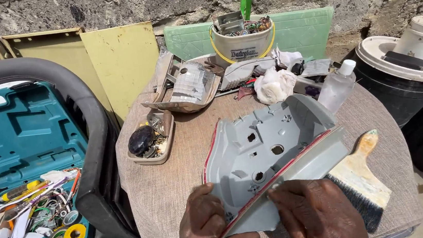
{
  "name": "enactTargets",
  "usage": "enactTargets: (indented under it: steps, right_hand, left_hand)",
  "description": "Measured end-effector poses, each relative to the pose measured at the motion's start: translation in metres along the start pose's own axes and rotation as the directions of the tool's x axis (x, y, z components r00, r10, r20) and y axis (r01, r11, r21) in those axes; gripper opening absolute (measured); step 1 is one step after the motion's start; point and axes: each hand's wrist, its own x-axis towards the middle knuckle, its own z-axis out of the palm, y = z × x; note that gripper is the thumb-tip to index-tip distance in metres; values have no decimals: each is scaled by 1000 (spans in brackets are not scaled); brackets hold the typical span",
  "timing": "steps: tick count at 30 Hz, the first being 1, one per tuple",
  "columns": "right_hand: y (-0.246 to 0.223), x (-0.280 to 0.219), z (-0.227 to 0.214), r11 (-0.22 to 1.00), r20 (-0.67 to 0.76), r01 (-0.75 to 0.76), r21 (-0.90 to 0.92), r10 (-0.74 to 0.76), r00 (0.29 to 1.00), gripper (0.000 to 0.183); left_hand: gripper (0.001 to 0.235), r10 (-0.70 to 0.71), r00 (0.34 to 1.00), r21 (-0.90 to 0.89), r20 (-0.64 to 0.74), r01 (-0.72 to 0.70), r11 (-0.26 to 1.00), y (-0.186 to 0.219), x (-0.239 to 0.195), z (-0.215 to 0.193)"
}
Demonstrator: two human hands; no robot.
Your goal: Removing internal components and cleaning sealant from a car tail light housing using a screwdriver, pliers, and a brush.
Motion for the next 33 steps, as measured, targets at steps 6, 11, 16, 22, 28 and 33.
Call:
enactTargets:
  steps: [6, 11, 16, 22, 28, 33]
  right_hand:
    - [34, 8, -30, 881, -136, -183, -437, 136, 981, 22]
    - [-35, -25, 53, 950, 46, 29, -310, -16, 999, 19]
    - [-18, 13, 9, 936, -124, -168, -308, 136, 983, 26]
    - [56, 29, -45, 848, -179, -295, -440, 238, 954, 11]
    - [-31, 17, 16, 967, -103, -145, -210, 125, 987, 14]
    - [46, -8, 18, 987, 23, -150, -64, 151, 988, 26]
  left_hand:
    - [57, -67, 997, -198, 23, 71, 978, 9, 16, -13]
    - [37, -639, 740, -545, 210, 631, 552, -20, -73, 20]
    - [53, -166, 986, -111, 10, 166, 980, 10, 9, -3]
    - [53, -259, 966, -97, -20, 256, 962, 12, 5, 1]
    - [42, -487, 863, -238, 131, 505, 830, -20, -71, 8]
    - [53, -777, -187, -511, 601, 658, -553, -143, -185, 47]
